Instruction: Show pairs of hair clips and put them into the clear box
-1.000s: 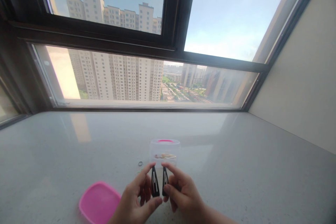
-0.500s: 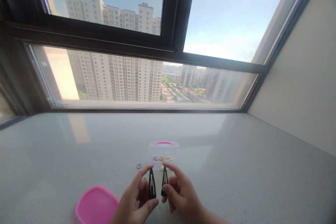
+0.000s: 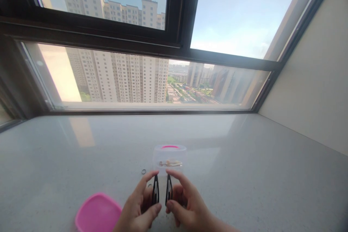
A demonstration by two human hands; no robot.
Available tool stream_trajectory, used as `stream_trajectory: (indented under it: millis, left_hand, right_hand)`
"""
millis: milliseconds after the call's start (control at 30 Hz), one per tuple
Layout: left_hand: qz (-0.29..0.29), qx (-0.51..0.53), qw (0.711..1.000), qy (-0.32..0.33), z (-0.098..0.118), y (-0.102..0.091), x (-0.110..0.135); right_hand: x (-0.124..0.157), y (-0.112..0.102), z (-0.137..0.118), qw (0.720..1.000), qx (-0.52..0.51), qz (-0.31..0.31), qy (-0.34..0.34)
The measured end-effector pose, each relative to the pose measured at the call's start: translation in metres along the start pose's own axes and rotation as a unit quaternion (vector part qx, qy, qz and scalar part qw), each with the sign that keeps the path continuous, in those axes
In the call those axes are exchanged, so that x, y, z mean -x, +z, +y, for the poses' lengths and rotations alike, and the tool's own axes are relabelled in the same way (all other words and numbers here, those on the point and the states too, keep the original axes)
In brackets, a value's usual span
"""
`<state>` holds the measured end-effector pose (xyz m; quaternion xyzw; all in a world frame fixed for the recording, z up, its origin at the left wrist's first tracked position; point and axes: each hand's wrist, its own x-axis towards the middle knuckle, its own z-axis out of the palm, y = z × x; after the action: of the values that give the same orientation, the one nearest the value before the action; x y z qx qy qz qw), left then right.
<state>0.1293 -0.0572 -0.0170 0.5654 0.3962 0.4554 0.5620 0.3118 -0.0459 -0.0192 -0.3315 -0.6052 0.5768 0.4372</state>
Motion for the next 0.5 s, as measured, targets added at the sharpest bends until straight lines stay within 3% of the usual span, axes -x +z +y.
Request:
stream_trajectory:
  millis: [267, 500]
  left_hand:
    - [-0.022, -0.026, 0.998, -0.047, -0.001, 0.001, 0.001]
    - [0.001, -0.016, 0.999, -0.042, -0.004, 0.006, 0.0]
  right_hand:
    - [0.0, -0.001, 0.007, 1.0, -0.006, -0.015, -0.005]
    - [-0.001, 0.001, 0.012, 1.0, 0.003, -0.005, 0.009]
